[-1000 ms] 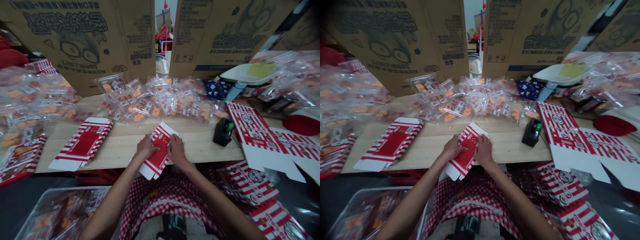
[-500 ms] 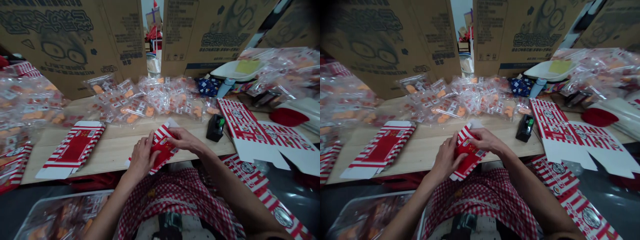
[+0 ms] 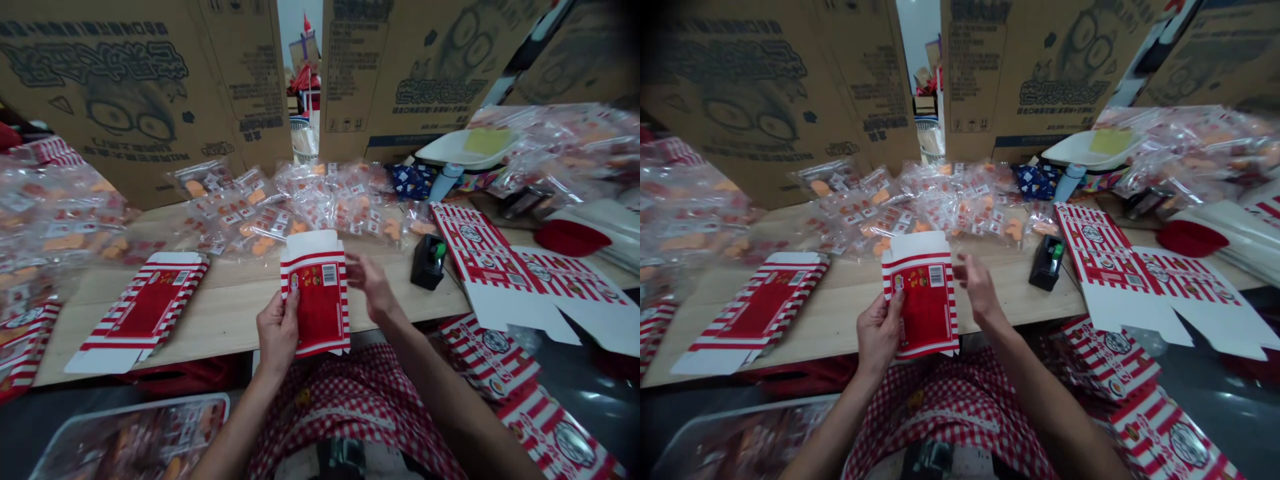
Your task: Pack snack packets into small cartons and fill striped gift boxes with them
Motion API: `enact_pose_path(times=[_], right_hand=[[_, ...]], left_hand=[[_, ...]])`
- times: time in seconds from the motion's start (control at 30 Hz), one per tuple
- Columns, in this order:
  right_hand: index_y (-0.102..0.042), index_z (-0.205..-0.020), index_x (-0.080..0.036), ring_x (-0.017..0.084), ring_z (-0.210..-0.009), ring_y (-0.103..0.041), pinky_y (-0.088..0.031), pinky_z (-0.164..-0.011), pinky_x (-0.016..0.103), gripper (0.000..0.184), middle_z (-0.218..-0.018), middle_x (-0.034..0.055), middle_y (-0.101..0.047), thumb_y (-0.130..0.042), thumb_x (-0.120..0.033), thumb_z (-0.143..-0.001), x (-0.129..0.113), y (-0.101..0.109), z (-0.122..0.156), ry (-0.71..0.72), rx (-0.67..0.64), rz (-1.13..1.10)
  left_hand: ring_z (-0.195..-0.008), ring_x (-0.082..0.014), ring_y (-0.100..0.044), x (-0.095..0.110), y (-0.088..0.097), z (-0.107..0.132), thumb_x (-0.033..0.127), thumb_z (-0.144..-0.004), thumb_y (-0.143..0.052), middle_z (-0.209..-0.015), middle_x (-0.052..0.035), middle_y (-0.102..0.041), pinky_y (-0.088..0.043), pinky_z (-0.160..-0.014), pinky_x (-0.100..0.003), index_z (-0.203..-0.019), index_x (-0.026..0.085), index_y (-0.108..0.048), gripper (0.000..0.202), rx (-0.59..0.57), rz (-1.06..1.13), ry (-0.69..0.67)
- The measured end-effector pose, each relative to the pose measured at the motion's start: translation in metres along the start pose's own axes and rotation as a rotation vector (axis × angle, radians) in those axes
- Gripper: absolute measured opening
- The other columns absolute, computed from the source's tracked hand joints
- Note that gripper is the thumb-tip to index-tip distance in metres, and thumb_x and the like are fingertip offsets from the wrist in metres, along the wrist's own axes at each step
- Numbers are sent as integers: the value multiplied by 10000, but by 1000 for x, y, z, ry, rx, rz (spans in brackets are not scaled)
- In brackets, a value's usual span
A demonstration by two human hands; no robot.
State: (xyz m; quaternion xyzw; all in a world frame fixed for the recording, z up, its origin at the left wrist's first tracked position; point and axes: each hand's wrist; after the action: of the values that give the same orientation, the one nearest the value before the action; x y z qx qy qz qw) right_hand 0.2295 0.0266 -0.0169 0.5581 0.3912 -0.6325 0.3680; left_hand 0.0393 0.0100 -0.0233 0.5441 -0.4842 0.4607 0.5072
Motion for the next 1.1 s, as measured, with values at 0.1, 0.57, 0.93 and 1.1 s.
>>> enact_pose_path(times=[0.1, 0.57, 0.93, 1.1], right_hand=[[-652, -799, -200, 212, -698, -666, -500, -634, 301, 596, -731, 38, -723, -513, -778, -849, 26, -12, -2, -102, 1, -162], [-422, -585, -247, 153, -549, -425, -369, -562, 292, 552, -549, -13, -502, -439, -688, -917, 41, -30, -38, 106, 202, 98], [-451, -1476, -234, 263, -1149, -663, -498, -1004, 404, 484, -1309, 109, -667, -358, -401, -1032, 36, -28, 10, 361, 4, 317], [-509, -1456, -264, 246, -1126, -662, -503, -992, 382, 461, -1308, 78, -669, -422, -384, -1020, 37, -23, 28, 346, -178, 303]], left_hand=[[-570, -107, -453, -3, -11, 12, 504, -1003, -506, -631, 32, -553, -399, -572, -203, -823, 176, -633, 395, -51, -72, -12], [-736, -231, -688, -22, -26, 11, 431, -988, -504, -834, -81, -720, -486, -662, -290, -1028, 201, -613, 258, 52, -402, -171], [-1144, -221, -673, -24, 3, -2, 486, -1019, -481, -1299, -115, -683, -518, -981, -325, -1379, 196, -492, 463, 32, -140, -100], [-1413, -228, -497, -17, 12, -14, 481, -1001, -536, -1578, -103, -468, -408, -1163, -348, -1569, 247, -302, 658, -1, 22, -72]])
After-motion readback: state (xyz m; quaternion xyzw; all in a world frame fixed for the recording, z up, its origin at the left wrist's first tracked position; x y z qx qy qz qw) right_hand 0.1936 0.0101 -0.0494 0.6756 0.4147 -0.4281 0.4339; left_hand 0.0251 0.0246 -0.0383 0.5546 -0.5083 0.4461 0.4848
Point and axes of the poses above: each hand's wrist, its own z-axis away from the middle knuckle, its own y-axis out of the back of the hand, x = y × z
